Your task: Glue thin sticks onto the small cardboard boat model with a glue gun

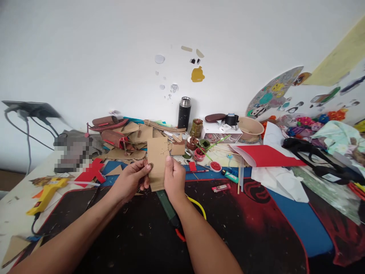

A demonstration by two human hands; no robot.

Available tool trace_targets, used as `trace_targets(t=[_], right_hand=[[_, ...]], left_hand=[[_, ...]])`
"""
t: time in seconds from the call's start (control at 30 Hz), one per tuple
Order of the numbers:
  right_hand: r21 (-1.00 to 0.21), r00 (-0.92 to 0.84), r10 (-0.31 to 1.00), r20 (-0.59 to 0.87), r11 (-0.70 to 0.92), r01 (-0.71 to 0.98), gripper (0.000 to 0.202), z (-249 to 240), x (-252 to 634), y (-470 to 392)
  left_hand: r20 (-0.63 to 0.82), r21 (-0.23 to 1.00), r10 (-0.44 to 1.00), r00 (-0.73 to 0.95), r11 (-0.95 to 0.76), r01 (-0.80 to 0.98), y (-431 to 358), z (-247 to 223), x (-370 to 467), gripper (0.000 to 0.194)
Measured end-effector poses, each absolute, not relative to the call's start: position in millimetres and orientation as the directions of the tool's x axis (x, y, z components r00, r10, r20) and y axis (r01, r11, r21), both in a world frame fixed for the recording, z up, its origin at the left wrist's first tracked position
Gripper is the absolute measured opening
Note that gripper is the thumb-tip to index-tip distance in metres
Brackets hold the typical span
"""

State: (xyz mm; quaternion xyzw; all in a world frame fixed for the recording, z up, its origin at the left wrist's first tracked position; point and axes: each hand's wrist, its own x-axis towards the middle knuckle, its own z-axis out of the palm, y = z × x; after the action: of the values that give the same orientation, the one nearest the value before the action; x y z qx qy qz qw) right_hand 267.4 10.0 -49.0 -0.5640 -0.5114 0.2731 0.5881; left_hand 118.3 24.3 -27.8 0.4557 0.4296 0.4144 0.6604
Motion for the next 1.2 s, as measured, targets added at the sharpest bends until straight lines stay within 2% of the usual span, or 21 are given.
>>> trace_targets(t=[0.17,0.4,0.6,0.73,0.83,1.03,1.2], right_hand=[[-0.964,0.335,0.912,0.239,0.181,0.195,0.058,-51.9,264.4,12.2],[-0.951,0.348,0.892,0.289,0.225,0.214,0.056,-48.0,268.6,10.2],[-0.959,0.202,0.941,0.272,0.249,0.132,0.049,-47.0,268.8,12.0],[-0.951,0.131,0.952,0.277,0.252,0.179,0.049,-52.5,267.1,12.4],[-0.940,0.116,0.955,0.273,0.239,0.243,0.050,-55.6,264.7,10.9],[-0.932,0.226,0.928,0.295,0.227,0.283,0.049,-53.5,265.1,11.0],[-0.940,0.317,0.896,0.312,0.242,0.242,0.052,-49.2,269.2,11.1]], left_hand=[[-0.175,0.957,0.951,0.256,0.225,-0.184,19.0,-24.6,119.6,0.056],[-0.222,0.971,0.902,0.369,0.238,0.001,17.4,-24.2,114.1,0.049],[-0.035,0.999,0.993,0.117,0.031,0.036,23.6,-23.6,106.2,0.041],[0.034,0.993,0.999,0.040,-0.039,0.114,26.0,-20.3,98.9,0.035],[-0.010,0.997,0.998,0.064,0.005,0.074,27.9,-19.7,98.0,0.035],[-0.132,0.982,0.982,0.136,0.148,-0.117,24.5,-26.3,109.0,0.046],[-0.250,0.951,0.929,0.271,0.289,-0.112,17.6,-29.0,115.7,0.055]])
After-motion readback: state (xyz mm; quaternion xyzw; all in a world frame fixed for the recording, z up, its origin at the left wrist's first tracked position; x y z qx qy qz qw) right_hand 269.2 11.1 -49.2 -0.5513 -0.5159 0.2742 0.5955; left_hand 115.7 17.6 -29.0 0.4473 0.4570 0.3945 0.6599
